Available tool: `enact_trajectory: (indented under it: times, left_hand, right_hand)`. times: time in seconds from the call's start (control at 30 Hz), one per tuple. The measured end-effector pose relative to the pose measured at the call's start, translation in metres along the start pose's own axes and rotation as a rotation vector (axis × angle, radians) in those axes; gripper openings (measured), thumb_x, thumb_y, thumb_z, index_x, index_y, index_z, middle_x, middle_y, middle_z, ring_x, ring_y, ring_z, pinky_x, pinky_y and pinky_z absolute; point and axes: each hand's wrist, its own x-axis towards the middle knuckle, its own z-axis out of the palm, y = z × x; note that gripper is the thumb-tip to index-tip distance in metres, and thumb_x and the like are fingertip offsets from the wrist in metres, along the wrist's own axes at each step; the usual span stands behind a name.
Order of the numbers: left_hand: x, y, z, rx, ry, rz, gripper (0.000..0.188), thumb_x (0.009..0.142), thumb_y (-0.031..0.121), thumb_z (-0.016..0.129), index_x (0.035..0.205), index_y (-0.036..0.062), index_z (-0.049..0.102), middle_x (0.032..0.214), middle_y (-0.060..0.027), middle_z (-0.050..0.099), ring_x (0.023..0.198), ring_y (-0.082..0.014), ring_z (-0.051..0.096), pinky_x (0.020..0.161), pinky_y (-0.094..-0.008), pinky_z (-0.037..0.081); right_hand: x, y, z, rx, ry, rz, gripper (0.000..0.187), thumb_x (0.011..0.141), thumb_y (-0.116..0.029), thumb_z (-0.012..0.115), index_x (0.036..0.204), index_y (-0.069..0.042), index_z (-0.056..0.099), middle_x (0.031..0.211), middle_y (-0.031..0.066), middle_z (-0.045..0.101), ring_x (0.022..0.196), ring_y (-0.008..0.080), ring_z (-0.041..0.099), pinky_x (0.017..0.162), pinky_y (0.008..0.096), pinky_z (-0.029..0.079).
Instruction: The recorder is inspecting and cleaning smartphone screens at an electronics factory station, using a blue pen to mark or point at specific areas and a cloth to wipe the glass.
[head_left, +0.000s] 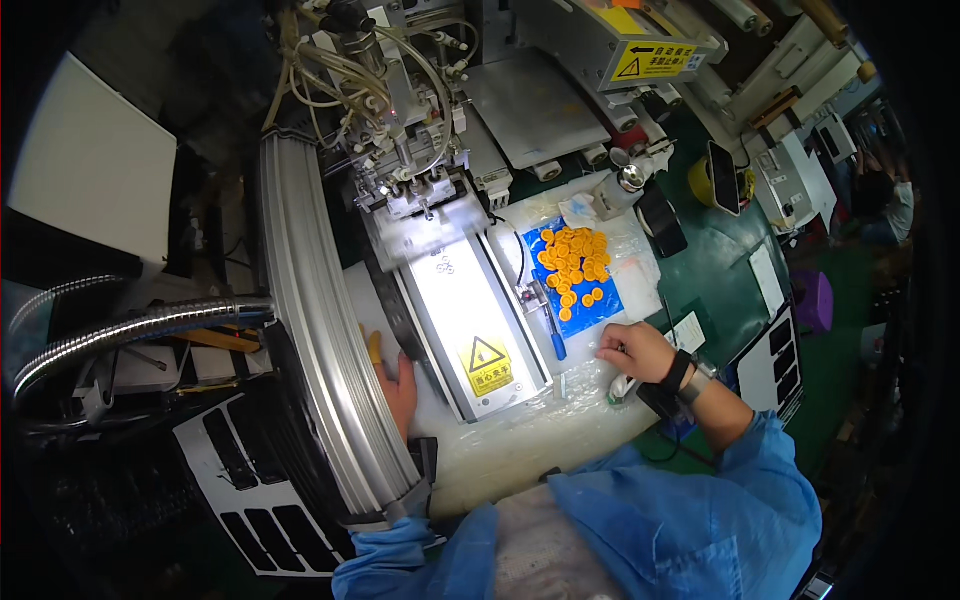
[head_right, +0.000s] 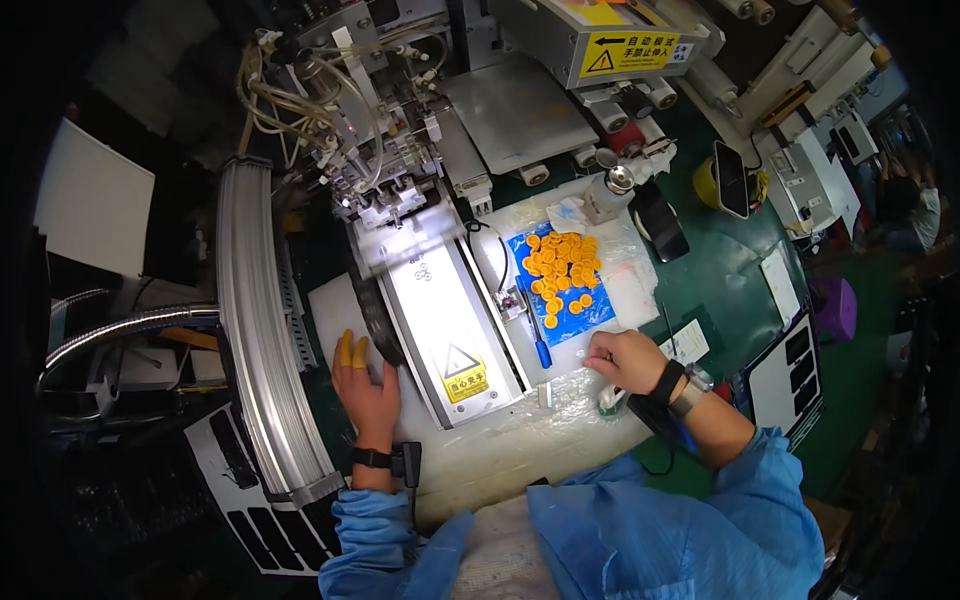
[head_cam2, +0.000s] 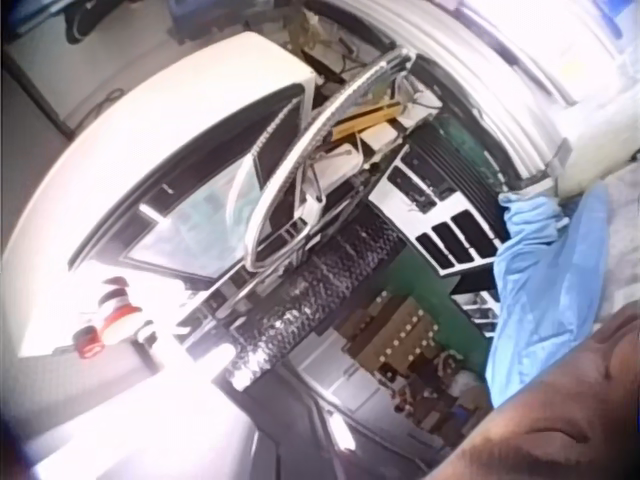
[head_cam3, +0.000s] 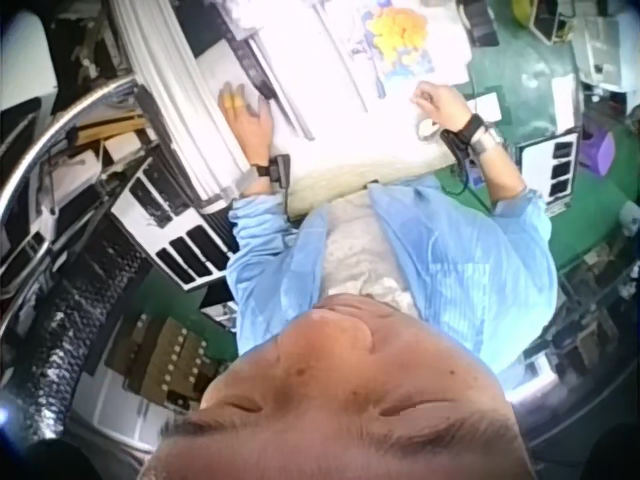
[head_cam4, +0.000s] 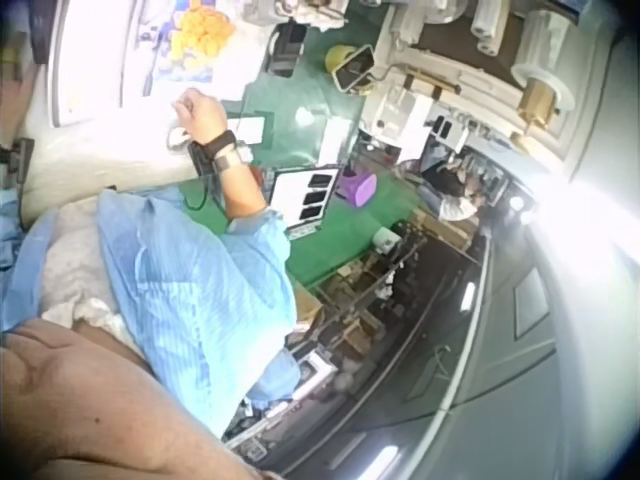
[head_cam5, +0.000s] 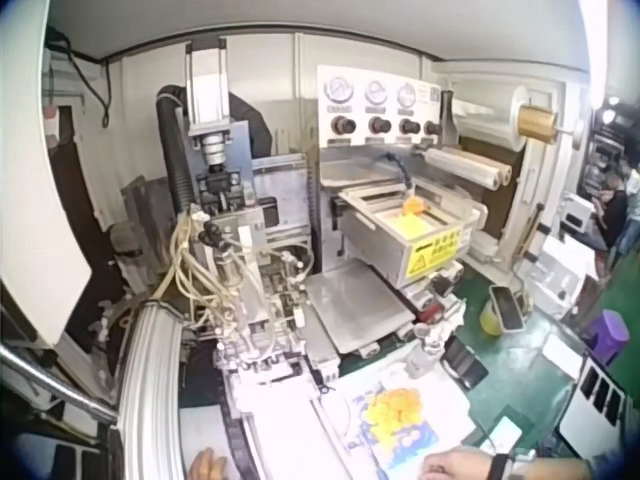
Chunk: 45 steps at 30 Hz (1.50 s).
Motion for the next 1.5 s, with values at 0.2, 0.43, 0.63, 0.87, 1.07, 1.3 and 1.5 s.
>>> enact_trajectory:
  times: [0.2, 0.43, 0.63, 0.87, 1.07, 1.3, 1.5]
  left_hand:
    - [0.001, -0.001, -0.004, -0.016, -0.003, 0.062, 0.051, 0.083, 0.016, 0.064, 0.131, -0.0009, 0.057, 0.149, -0.0183, 0.047, 0.140, -0.0387, 0.039, 0.116, -0.0490, 0.028]
    - [0.003, -0.005, -0.006, 0.013, -0.033, 0.063, 0.053, 0.086, 0.024, 0.065, 0.133, -0.0015, 0.056, 0.148, -0.0187, 0.048, 0.138, -0.0378, 0.042, 0.115, -0.0474, 0.029]
    - [0.001, -0.011, -0.008, -0.265, 0.027, 0.011, 0.051, 0.084, 0.007, 0.069, 0.133, 0.0010, 0.057, 0.143, -0.0176, 0.053, 0.134, -0.0355, 0.048, 0.115, -0.0430, 0.034]
    - [0.018, 0.028, -0.036, -0.550, 0.172, -0.025, 0.041, 0.091, 0.013, 0.069, 0.130, 0.0008, 0.061, 0.111, -0.0117, 0.068, 0.101, -0.0220, 0.064, 0.094, -0.0352, 0.048]
    - [0.083, 0.123, -0.066, -0.304, -0.300, 0.084, 0.058, 0.084, 0.027, 0.081, 0.130, 0.0002, 0.059, 0.077, -0.0109, 0.065, 0.064, -0.0205, 0.063, 0.061, -0.0332, 0.050]
    - [0.118, 0.196, -0.064, 0.429, -0.549, 0.113, 0.072, 0.081, 0.060, 0.067, 0.113, -0.0038, 0.064, 0.081, -0.0217, 0.071, 0.078, -0.0379, 0.072, 0.069, -0.0437, 0.058]
    - [0.115, 0.195, -0.070, 0.341, -0.411, 0.090, 0.071, 0.077, 0.058, 0.069, 0.109, -0.0058, 0.063, 0.078, -0.0201, 0.070, 0.074, -0.0364, 0.071, 0.067, -0.0419, 0.058]
  right_hand:
    - [0.008, 0.002, -0.006, 0.011, -0.156, 0.164, 0.030, 0.077, -0.027, 0.084, 0.074, -0.006, 0.063, 0.065, 0.0081, 0.064, 0.058, 0.0229, 0.063, 0.056, 0.0338, 0.048]
    - [0.006, 0.003, 0.000, -0.015, -0.105, 0.144, 0.029, 0.075, -0.025, 0.085, 0.072, -0.006, 0.062, 0.063, 0.0081, 0.063, 0.056, 0.0229, 0.061, 0.055, 0.0338, 0.047]
    - [0.008, 0.007, 0.000, -0.008, -0.089, 0.125, 0.028, 0.075, -0.024, 0.085, 0.072, -0.007, 0.063, 0.064, 0.0077, 0.064, 0.058, 0.0254, 0.063, 0.057, 0.0355, 0.048]
    - [0.009, 0.007, -0.001, -0.007, -0.096, 0.115, 0.027, 0.074, -0.023, 0.085, 0.072, -0.007, 0.064, 0.066, 0.0076, 0.066, 0.062, 0.0260, 0.065, 0.059, 0.0359, 0.050]
    - [0.006, 0.010, 0.000, -0.001, -0.095, 0.131, 0.027, 0.074, -0.025, 0.085, 0.073, -0.008, 0.064, 0.066, 0.0077, 0.066, 0.062, 0.0266, 0.065, 0.059, 0.0367, 0.050]
    - [0.005, 0.012, 0.002, -0.006, -0.071, 0.113, 0.027, 0.074, -0.027, 0.085, 0.074, -0.009, 0.064, 0.067, 0.0070, 0.066, 0.064, 0.0273, 0.066, 0.059, 0.0370, 0.050]
    - [0.002, 0.013, 0.004, -0.011, -0.061, 0.118, 0.028, 0.074, -0.026, 0.085, 0.073, -0.009, 0.064, 0.066, 0.0072, 0.065, 0.063, 0.0266, 0.066, 0.059, 0.0366, 0.051]
